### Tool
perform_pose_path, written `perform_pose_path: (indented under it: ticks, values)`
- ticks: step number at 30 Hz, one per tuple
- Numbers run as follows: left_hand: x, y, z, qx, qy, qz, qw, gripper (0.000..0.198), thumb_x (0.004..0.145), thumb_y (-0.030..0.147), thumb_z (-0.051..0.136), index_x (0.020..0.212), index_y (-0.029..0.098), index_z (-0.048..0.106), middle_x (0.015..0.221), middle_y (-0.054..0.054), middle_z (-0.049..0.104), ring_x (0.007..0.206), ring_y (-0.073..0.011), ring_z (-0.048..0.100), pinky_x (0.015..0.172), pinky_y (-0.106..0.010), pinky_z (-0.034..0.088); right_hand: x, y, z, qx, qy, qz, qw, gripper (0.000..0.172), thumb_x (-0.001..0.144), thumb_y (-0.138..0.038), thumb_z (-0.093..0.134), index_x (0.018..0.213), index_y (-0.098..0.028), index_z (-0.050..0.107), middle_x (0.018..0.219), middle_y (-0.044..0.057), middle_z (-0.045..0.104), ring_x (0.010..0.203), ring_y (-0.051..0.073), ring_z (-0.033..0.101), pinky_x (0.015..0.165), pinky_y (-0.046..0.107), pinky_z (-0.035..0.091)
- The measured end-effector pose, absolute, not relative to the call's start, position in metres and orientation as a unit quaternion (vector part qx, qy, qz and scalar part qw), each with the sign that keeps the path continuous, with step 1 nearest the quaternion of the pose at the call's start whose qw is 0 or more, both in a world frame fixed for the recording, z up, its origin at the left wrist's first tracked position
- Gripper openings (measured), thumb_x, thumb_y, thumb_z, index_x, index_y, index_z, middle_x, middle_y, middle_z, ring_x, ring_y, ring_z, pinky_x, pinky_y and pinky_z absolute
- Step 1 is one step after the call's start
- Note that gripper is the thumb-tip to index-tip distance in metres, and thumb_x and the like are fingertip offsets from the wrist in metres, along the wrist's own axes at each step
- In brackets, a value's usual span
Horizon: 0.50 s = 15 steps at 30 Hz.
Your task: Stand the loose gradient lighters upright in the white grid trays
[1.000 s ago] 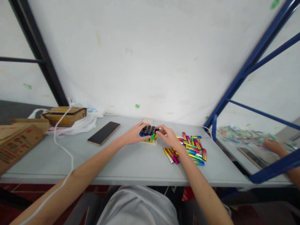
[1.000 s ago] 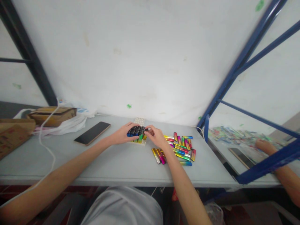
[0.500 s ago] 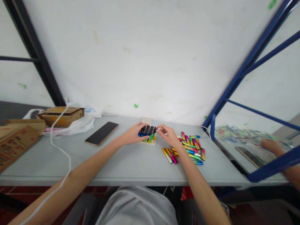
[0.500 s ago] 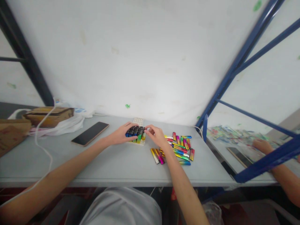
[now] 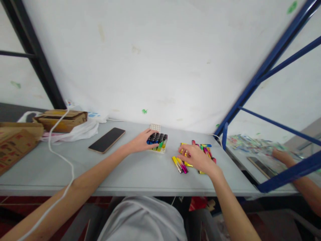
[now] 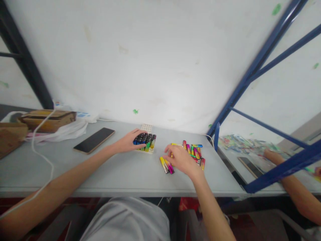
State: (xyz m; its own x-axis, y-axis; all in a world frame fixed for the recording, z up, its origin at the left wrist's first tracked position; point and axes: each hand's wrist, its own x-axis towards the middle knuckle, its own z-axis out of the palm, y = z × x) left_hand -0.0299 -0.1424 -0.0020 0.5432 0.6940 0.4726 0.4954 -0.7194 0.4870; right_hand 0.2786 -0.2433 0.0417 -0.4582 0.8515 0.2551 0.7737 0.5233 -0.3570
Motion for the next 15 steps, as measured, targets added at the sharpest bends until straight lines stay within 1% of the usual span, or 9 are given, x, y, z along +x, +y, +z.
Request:
perform_pose_path:
  ticks: [2, 5, 9, 13, 15]
  values:
    - [-0.03, -0.142, -0.002, 0.865, 0.344, 0.335, 0.15, 0.062, 0.088, 0.06, 0.069, 0.138, 0.025, 0.057, 0.127, -0.01, 0.062, 0.116, -0.0294, 0.066, 0.105, -0.042, 0.053, 0.279, -0.269, 0.025, -0.487, -0.848, 0.05, 0.204, 0.012, 0.096, -0.036, 0.068, 0.099, -0.026, 0.072, 0.099, 0.008, 0.075, 0.094, 0.027, 0.07, 0.085, 0.037, 0.052]
    - [-0.03, -0.142, -0.003, 0.863, 0.348, 0.333, 0.152, 0.063, 0.088, 0.061, 0.068, 0.139, 0.025, 0.057, 0.128, -0.01, 0.062, 0.116, -0.0297, 0.066, 0.106, -0.043, 0.052, 0.284, -0.291, -0.009, -0.528, -0.824, -0.011, 0.203, 0.012, 0.092, -0.031, 0.071, 0.103, -0.026, 0.072, 0.106, 0.012, 0.074, 0.102, 0.032, 0.07, 0.089, 0.042, 0.054]
    - [-0.029, -0.143, -0.003, 0.864, 0.351, 0.325, 0.155, 0.063, 0.089, 0.061, 0.068, 0.139, 0.026, 0.056, 0.129, -0.01, 0.061, 0.118, -0.0298, 0.064, 0.107, -0.043, 0.051, 0.293, -0.293, -0.041, -0.556, -0.8, -0.04, 0.223, 0.019, 0.092, -0.025, 0.067, 0.11, -0.027, 0.07, 0.11, 0.013, 0.072, 0.102, 0.033, 0.07, 0.089, 0.044, 0.057]
    - [-0.03, -0.142, -0.003, 0.865, 0.351, 0.326, 0.152, 0.062, 0.089, 0.06, 0.068, 0.139, 0.026, 0.056, 0.129, -0.01, 0.06, 0.119, -0.0297, 0.064, 0.107, -0.043, 0.051, 0.294, -0.288, -0.048, -0.565, -0.789, -0.03, 0.239, 0.019, 0.094, -0.018, 0.057, 0.108, -0.024, 0.069, 0.11, 0.014, 0.071, 0.102, 0.032, 0.07, 0.091, 0.045, 0.057]
    - [-0.031, -0.142, -0.004, 0.864, 0.349, 0.329, 0.151, 0.062, 0.089, 0.06, 0.068, 0.139, 0.026, 0.056, 0.13, -0.01, 0.061, 0.118, -0.0296, 0.064, 0.106, -0.043, 0.052, 0.294, -0.285, -0.046, -0.573, -0.777, -0.025, 0.26, 0.019, 0.093, -0.018, 0.056, 0.106, -0.022, 0.07, 0.109, 0.015, 0.071, 0.103, 0.032, 0.069, 0.093, 0.047, 0.057]
